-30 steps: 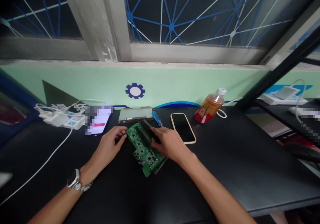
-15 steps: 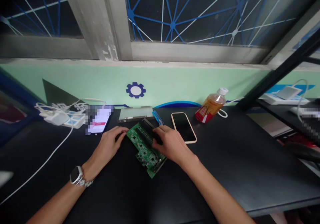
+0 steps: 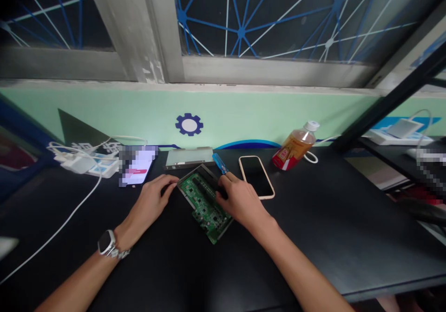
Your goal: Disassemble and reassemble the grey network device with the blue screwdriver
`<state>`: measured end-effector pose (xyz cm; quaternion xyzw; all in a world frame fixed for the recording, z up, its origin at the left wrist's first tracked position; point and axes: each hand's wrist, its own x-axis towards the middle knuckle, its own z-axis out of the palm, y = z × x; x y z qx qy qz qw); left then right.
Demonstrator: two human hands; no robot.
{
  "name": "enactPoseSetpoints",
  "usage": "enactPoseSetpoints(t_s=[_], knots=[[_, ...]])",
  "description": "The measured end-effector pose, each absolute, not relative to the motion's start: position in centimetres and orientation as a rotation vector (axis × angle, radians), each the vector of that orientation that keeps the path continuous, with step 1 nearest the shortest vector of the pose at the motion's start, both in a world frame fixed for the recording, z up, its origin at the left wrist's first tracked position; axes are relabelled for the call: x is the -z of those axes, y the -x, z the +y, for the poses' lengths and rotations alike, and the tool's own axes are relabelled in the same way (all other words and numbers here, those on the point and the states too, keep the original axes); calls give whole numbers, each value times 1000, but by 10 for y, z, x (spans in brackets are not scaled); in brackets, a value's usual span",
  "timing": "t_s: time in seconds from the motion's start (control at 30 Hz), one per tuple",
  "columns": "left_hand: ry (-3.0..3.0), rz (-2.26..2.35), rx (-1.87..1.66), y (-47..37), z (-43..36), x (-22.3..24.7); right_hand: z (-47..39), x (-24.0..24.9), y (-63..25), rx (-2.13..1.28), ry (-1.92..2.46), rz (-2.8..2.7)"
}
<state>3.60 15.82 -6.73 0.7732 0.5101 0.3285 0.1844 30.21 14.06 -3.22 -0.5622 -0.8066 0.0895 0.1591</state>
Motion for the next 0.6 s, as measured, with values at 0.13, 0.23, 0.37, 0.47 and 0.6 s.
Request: enactPoseSetpoints(t_s=[0.13, 0.23, 0.37, 0.47, 0.6], knots=[[-2181, 1443, -924, -36, 159, 67, 140, 30, -303, -209, 1676, -2316], [-2191, 1438, -920, -35, 159, 68, 141, 31, -305, -203, 1630, -2392], [-2191, 1438, -920, -35, 159, 69, 143, 32, -309, -199, 1596, -2420], [-2191, 1445, -919, -35, 160, 69, 145, 32, -310, -221, 1622, -2353], [-2193, 1454, -908, -35, 159, 68, 146, 30, -309, -186, 1699, -2296]])
